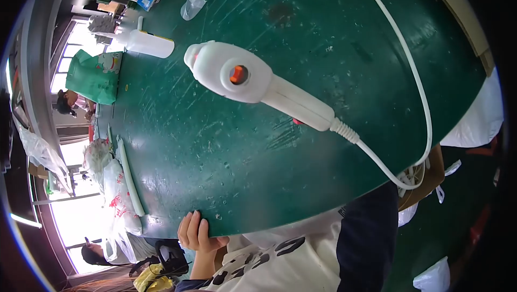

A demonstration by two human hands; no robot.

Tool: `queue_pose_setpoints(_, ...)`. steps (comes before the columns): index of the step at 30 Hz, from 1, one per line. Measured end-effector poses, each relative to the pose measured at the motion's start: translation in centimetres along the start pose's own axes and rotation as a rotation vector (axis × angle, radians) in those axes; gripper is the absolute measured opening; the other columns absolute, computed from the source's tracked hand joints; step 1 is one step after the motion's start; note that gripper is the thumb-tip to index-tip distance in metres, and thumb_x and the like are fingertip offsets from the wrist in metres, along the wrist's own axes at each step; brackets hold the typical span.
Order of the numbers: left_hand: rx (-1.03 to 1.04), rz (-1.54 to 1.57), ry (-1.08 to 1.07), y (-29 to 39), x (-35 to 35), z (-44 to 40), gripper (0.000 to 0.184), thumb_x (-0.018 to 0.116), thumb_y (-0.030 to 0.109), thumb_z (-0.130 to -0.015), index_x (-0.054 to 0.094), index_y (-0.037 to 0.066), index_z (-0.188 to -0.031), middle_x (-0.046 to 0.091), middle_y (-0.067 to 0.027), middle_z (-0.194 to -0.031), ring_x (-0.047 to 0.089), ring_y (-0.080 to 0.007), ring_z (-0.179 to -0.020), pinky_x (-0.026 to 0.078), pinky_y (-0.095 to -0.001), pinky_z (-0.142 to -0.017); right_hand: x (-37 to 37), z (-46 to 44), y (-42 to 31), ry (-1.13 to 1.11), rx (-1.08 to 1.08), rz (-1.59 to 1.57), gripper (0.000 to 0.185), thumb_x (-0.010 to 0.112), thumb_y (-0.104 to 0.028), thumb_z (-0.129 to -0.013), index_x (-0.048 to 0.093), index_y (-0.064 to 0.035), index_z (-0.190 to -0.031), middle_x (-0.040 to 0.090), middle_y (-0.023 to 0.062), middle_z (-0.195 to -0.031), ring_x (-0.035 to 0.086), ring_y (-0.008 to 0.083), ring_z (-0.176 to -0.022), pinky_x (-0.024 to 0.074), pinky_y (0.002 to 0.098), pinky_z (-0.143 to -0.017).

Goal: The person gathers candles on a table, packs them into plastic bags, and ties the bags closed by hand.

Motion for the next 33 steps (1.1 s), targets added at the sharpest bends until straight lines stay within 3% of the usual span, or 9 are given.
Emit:
queue_pose_setpoints(10,-0.033,0.018,-0.007,-0.1,-0.2,0.2,0.035,0.043,0.036,-0.079,0.051,0.008,-0.097,0.058,-0.0126,-0.094,0.057,-0.0287,-0.082,0.046,-0.0382,-0.071,-2.0,2.9,3.8,0.042,0.127,-0.146,0.030,0.052,-0.019,-0.079,0.049,-0.0064,-0.106,0.054,0.0110,-0.098,0.054,0.0214,-0.084,0.0449,0.0301,-0.061)
queue_pose_setpoints(13,-0.101,-0.007,0.023,-0.6,-0.3,0.0,0.027,0.045,0.042,-0.076,0.054,0.017,-0.080,0.059,-0.0017,-0.088,0.056,-0.0193,-0.081,0.044,-0.0324,-0.072,-3.6,4.8,6.0,0.077,0.203,-0.223,0.030,0.052,-0.020,-0.079,0.049,-0.0067,-0.106,0.054,0.0107,-0.098,0.054,0.0208,-0.084,0.0447,0.0296,-0.060)
queue_pose_setpoints(20,-0.108,0.000,0.006,-0.6,-0.3,0.0,0.017,0.048,0.033,-0.075,0.053,0.017,-0.078,0.059,-0.0019,-0.087,0.055,-0.0194,-0.081,0.044,-0.0329,-0.072,-4.7,8.9,9.3,0.124,0.361,-0.413,0.029,0.053,-0.021,-0.079,0.050,-0.0073,-0.105,0.054,0.0101,-0.096,0.054,0.0195,-0.082,0.0444,0.0285,-0.058)
queue_pose_setpoints(33,-0.114,-0.005,0.033,-0.6,-0.4,0.1,0.025,0.047,0.039,-0.079,0.055,0.015,-0.081,0.059,-0.0052,-0.089,0.056,-0.0235,-0.083,0.046,-0.0354,-0.069,-4.8,11.0,10.1,0.158,0.492,-0.625,0.028,0.053,-0.024,-0.080,0.051,-0.0086,-0.103,0.055,0.0090,-0.093,0.055,0.0170,-0.078,0.0438,0.0264,-0.055)
Point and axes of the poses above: each hand's wrist, its own z-axis away from the middle knuckle, its own x-axis out of the palm, y = z × x, the point moved 10 cm from there along -z, towards the middle knuckle
